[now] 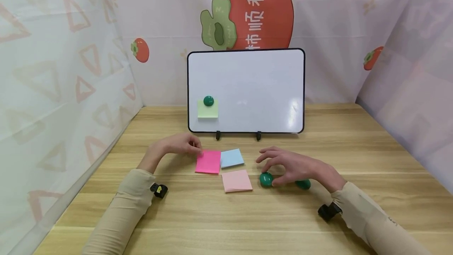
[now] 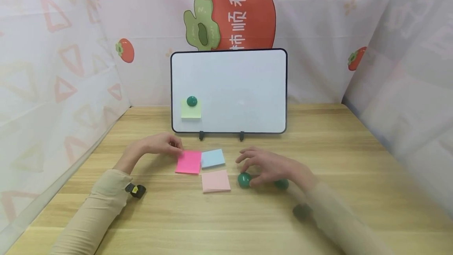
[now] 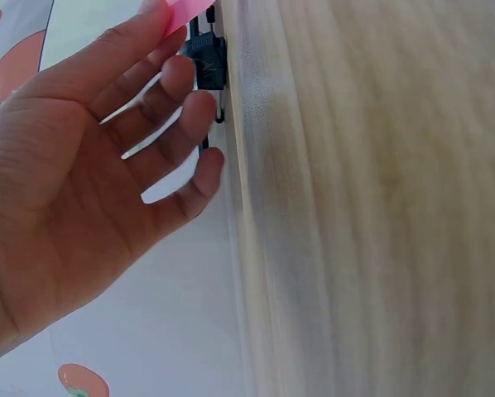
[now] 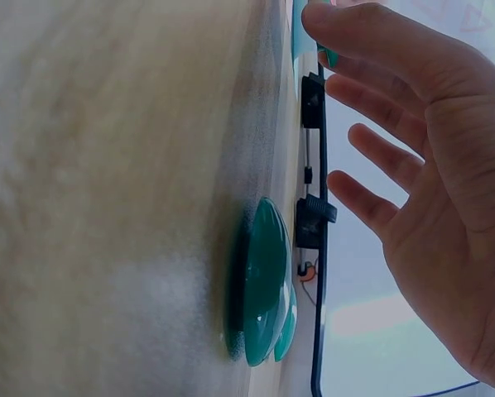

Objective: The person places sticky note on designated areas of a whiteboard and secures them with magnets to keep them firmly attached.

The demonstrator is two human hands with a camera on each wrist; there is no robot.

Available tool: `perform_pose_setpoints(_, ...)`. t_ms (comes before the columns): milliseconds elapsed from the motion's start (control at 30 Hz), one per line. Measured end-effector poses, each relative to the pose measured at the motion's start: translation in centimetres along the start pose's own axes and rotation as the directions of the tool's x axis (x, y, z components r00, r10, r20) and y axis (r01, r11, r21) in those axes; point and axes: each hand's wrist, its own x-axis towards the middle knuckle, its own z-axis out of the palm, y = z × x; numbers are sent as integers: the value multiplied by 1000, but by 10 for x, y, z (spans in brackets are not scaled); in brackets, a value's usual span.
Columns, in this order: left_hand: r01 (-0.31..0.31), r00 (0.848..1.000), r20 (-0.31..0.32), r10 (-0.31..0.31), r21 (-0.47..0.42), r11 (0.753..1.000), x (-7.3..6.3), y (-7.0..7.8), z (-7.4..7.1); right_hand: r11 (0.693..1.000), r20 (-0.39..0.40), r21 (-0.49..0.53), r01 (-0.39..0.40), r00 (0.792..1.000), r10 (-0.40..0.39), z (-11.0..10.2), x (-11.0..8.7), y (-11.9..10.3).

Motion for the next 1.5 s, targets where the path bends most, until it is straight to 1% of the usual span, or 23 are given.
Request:
perform_pose_setpoints(67,-48,998,-51,48,-8,999,2,0,-1,1000,-7,-8,5,1000,-5,0,0,0)
perform_pose_setpoints(133,-85,991,-104,83,-15,996,2,2,-2,1000,-14,-12,8,1000,-8,0,-1,1)
perform_pose_setpoints(200,-107,984,-143,104,-17,994,2,4,-3,1000,-17,-10,8,1000,-8,0,-1,1)
perform_pose_setpoints(267,-116,980,-164,111,-20,993,2,6,-3,1000,-17,-7,7,1000,-7,0,0,1)
perform_pose_setpoints(433,-109,973,-202,112,30,994,1,6,-3,1000,-24,-11,5,1000,-6,0,1,2)
perform_pose_setpoints(533,-118,966,-224,129,65,991,1,5,-5,1000,-36,-24,10,999,-11,0,1,2)
perform_pose_setpoints(667,-151,956,-242,168,88,985,1,8,-5,999,-49,-34,13,999,-15,-1,1,3)
perform_pose_setpoints(867,-136,953,-258,157,96,986,-1,8,-5,997,-73,-49,52,996,-55,0,3,5)
perform_pose_setpoints(933,-141,951,-264,162,96,985,1,8,-5,997,-77,-47,56,995,-60,0,3,5)
perform_pose_setpoints(1067,-161,943,-276,183,101,982,5,9,-5,998,-76,-40,49,996,-52,-2,3,5)
perform_pose_setpoints(1200,-167,941,-279,190,106,980,10,11,-8,998,-73,-37,45,996,-47,-2,3,5)
perform_pose_setpoints(1367,-150,943,-280,177,116,982,18,16,-13,998,-79,-48,47,996,-51,-1,2,6)
perform_pose_setpoints(1500,-128,939,-301,169,151,980,24,21,-17,998,-82,-51,38,996,-42,0,2,7)
